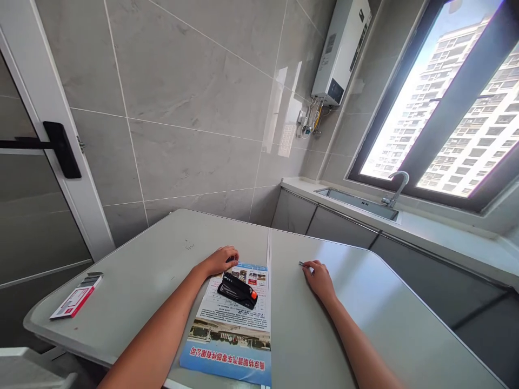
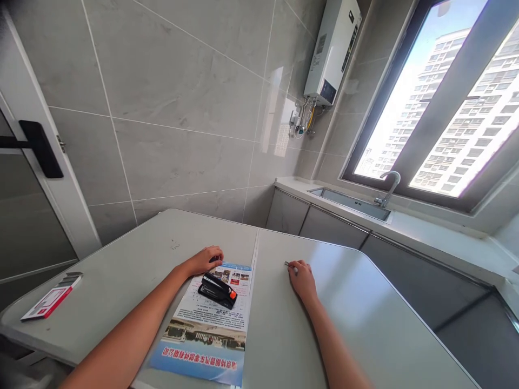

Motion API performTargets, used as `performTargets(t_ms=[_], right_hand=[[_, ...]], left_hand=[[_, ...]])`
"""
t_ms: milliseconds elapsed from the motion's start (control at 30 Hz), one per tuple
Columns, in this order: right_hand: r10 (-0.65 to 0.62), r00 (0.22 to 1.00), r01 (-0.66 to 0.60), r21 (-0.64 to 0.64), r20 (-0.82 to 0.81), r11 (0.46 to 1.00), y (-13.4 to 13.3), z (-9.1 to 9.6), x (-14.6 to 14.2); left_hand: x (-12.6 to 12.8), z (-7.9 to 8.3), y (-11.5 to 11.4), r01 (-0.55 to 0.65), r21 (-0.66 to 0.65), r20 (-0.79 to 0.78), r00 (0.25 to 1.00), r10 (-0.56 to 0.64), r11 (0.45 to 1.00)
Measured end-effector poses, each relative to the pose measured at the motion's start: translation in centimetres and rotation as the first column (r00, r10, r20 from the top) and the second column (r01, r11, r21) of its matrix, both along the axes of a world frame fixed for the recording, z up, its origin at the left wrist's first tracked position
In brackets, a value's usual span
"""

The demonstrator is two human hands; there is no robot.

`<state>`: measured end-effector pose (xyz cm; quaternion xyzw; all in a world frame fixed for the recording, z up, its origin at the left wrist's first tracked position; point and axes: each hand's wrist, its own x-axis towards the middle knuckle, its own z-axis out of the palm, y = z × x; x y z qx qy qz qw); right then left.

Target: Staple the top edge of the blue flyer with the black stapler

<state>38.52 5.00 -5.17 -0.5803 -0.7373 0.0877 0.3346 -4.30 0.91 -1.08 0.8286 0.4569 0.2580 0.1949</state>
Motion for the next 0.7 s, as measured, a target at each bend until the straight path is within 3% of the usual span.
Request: performTargets(t_ms=[200,333,500,700], right_hand=[[0.023,0.999,-0.023,0.011,0.026,1.000,-0.4,0.5,-0.5],[0.059,0.998,-0.059,0.008,0.019,0.998,-0.8,0.8,-2.6],[0.139,0.990,-0.139,-0.009,-0.030,0.990,-0.5,1.4,-8.0],[0.220,0.966,-0.226,-0.029,-0.138,0.974,2.2,2.8,-15.5]], left_hand=[[0.7,-1.0,0.8,-0.082,-0.020,0.031,0.996,0.082,0.996],[0.6,-1.4,1.1,-0.113,-0.025,0.050,0.992,0.114,0.993],[-0.6,-1.4,1.2,-0.118,-0.032,0.067,0.990,0.120,0.992],[-0.6,-1.5,1.4,-0.125,-0.044,0.054,0.990,0.127,0.991]])
